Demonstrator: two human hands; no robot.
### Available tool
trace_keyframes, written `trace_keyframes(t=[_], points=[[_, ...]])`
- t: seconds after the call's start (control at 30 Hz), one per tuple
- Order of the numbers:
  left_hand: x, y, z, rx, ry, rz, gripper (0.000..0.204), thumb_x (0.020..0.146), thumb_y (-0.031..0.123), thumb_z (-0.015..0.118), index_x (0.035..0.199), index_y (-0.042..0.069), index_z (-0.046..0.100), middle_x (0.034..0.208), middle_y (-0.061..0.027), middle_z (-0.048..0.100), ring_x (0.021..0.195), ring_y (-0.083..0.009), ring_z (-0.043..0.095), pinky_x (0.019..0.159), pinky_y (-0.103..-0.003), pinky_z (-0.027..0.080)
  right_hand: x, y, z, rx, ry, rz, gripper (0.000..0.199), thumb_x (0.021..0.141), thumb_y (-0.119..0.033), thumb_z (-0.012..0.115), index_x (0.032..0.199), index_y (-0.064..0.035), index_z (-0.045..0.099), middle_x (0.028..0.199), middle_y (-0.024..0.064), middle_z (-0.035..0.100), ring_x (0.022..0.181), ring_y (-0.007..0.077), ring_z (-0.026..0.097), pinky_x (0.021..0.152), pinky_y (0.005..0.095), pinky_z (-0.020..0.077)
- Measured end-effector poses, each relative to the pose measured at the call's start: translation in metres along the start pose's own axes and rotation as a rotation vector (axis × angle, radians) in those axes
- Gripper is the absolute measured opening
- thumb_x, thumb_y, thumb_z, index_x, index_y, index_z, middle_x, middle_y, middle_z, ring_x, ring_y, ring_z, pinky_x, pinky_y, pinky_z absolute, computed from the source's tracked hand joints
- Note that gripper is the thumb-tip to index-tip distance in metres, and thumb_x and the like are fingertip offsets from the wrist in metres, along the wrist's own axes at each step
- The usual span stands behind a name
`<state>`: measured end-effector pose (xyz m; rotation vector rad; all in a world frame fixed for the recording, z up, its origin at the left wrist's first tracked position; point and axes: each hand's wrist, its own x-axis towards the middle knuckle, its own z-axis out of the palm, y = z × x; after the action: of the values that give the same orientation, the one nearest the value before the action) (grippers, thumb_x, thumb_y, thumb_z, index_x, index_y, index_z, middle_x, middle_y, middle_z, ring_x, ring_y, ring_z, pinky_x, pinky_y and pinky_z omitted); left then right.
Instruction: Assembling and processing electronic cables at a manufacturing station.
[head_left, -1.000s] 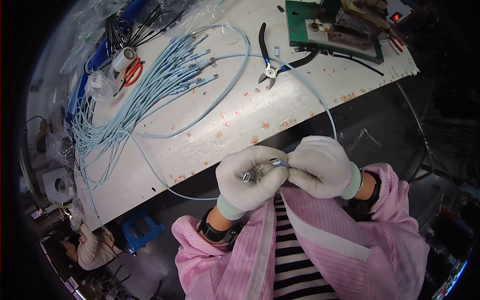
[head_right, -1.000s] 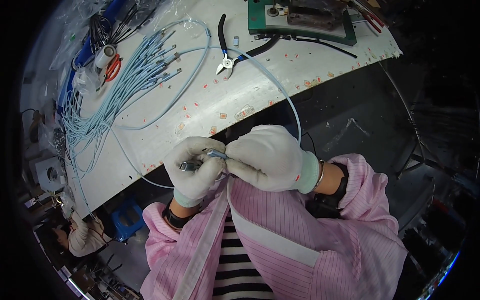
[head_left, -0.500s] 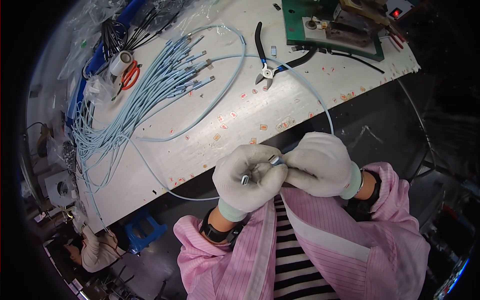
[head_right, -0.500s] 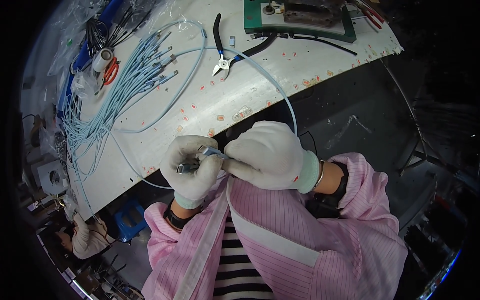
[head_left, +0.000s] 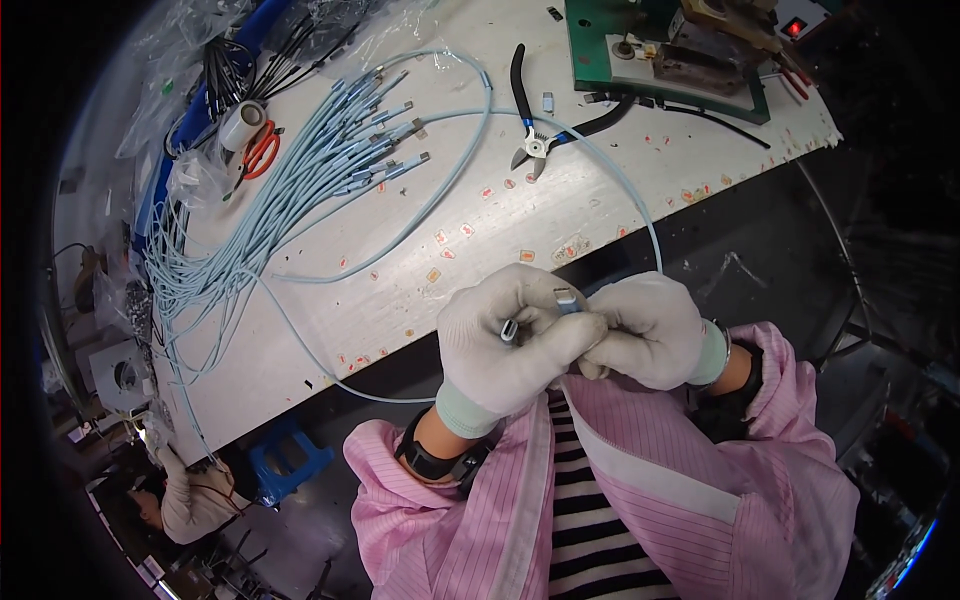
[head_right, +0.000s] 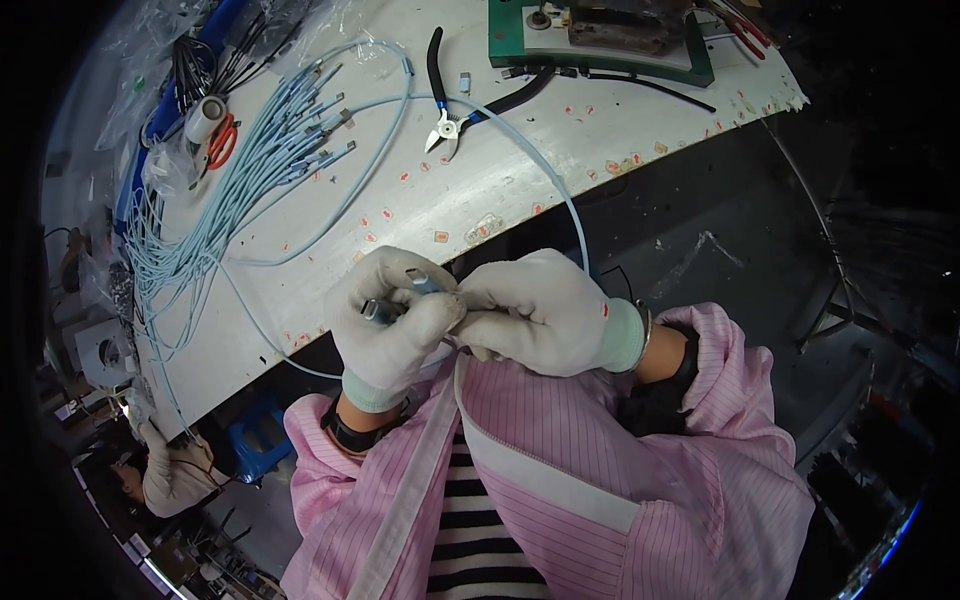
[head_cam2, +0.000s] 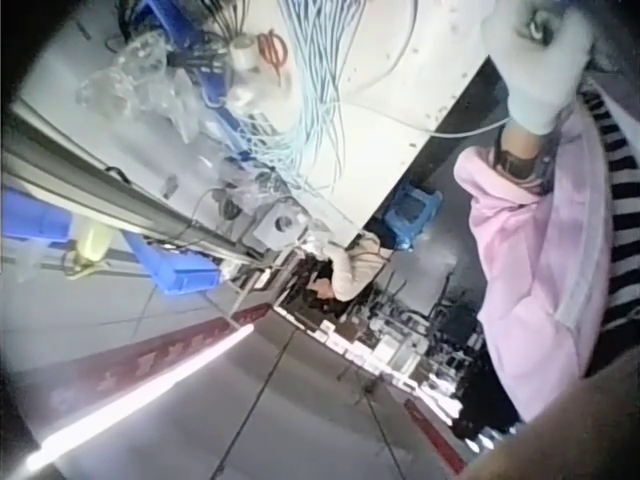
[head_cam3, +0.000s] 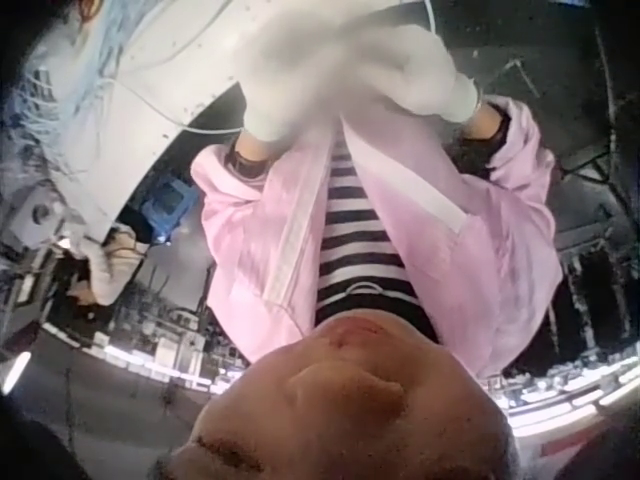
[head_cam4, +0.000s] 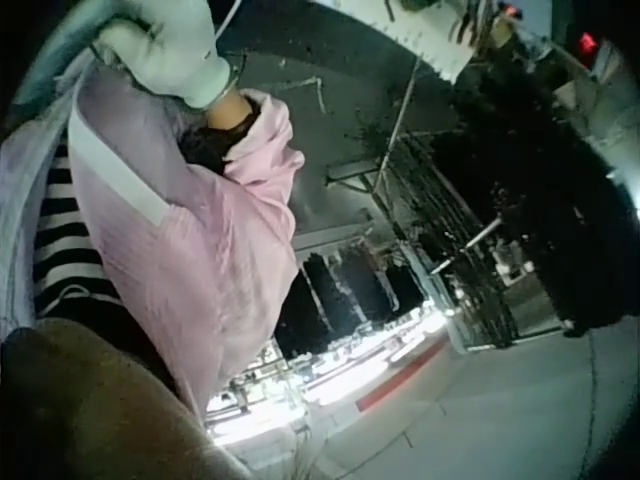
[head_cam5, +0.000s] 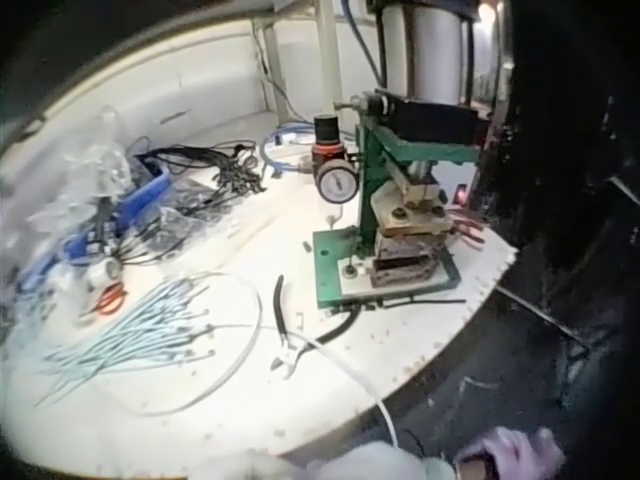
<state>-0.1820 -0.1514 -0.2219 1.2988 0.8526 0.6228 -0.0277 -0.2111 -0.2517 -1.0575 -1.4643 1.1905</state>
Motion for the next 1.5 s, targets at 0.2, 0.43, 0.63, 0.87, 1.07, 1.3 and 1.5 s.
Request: trace_keyframes(t=[0.2, 0.43, 0.63, 0.87, 1.07, 1.3, 1.5], points=[[0.007, 0.005, 0.005, -0.065, -0.004, -0.089, 0.012, 0.068, 0.0, 0.065, 0.076, -0.001, 0.056, 0.069, -0.0026, 0.059, 0.054, -0.0022, 0.047, 0.049, -0.015, 0.036, -0.003, -0.002, -0.006, 0.223, -0.037, 0.168, 0.011, 0.083, -0.007, 0.051, 0.076, 0.0004, 0.056, 0.057, 0.0039, 0.058, 0.051, 0.0087, 0.055, 0.047, 0.0215, 0.0429], [0.01, -0.001, 0.009, 0.055, 0.008, -0.046, 0.013, 0.071, 0.003, 0.066, 0.072, 0.0, 0.054, 0.061, 0.0003, 0.054, 0.05, -0.0009, 0.045, 0.045, -0.015, 0.033, -0.006, 0.001, -0.007, 0.479, -0.055, 0.291, 0.015, 0.085, -0.01, 0.048, 0.079, 0.0022, 0.055, 0.059, 0.0048, 0.056, 0.05, 0.0088, 0.053, 0.046, 0.0223, 0.0419], [0.015, -0.004, 0.013, 0.016, 0.012, -0.02, 0.018, 0.075, 0.008, 0.067, 0.067, 0.003, 0.051, 0.049, 0.0042, 0.047, 0.044, 0.001, 0.041, 0.04, -0.015, 0.028, -0.007, 0.006, -0.006, 0.563, -0.019, 0.283, 0.016, 0.086, -0.01, 0.048, 0.08, 0.0021, 0.056, 0.058, 0.0044, 0.055, 0.049, 0.0084, 0.051, 0.045, 0.0224, 0.0406], [0.03, -0.006, 0.016, -0.019, 0.155, -0.087, 0.017, 0.075, 0.009, 0.066, 0.069, 0.002, 0.052, 0.054, 0.0038, 0.047, 0.047, -0.0001, 0.04, 0.042, -0.016, 0.029, -0.006, -0.014, -0.009, -0.133, 0.205, 0.225, 0.017, 0.081, -0.014, 0.055, 0.072, 0.0008, 0.058, 0.054, 0.002, 0.054, 0.047, 0.0069, 0.049, 0.044, 0.0223, 0.0381], [0.047, -0.006, 0.028, -0.173, 0.108, -0.041, 0.015, 0.078, 0.013, 0.063, 0.08, 0.001, 0.055, 0.057, 0.003, 0.047, 0.046, -0.0015, 0.039, 0.042, -0.017, 0.031, 0.005, -0.017, -0.047, -0.329, 0.571, 0.23, 0.018, 0.078, -0.016, 0.057, 0.07, 0.0002, 0.06, 0.052, -0.0007, 0.052, 0.041, 0.0043, 0.043, 0.038, 0.0209, 0.031], [0.06, -0.024, 0.014, -0.158, 0.236, -0.056, 0.024, 0.086, 0.023, 0.054, 0.093, 0.001, 0.053, 0.054, 0.0027, 0.041, 0.041, -0.0044, 0.037, 0.037, -0.02, 0.033, 0.025, 0.006, -0.109, -0.265, 0.744, 0.312, 0.02, 0.078, -0.019, 0.057, 0.071, 0.0003, 0.06, 0.051, -0.0027, 0.045, 0.04, 0.0026, 0.036, 0.037, 0.0191, 0.0252], [0.058, -0.03, 0.007, -0.187, 0.269, -0.04, 0.026, 0.087, 0.025, 0.051, 0.096, 0.001, 0.052, 0.051, 0.0023, 0.039, 0.039, -0.0052, 0.035, 0.036, -0.02, 0.032, 0.031, 0.018, -0.117, -0.223, 0.799, 0.303, 0.021, 0.079, -0.02, 0.057, 0.072, 0.0003, 0.059, 0.052, -0.0035, 0.044, 0.04, 0.0021, 0.035, 0.036, 0.0188, 0.0235]])
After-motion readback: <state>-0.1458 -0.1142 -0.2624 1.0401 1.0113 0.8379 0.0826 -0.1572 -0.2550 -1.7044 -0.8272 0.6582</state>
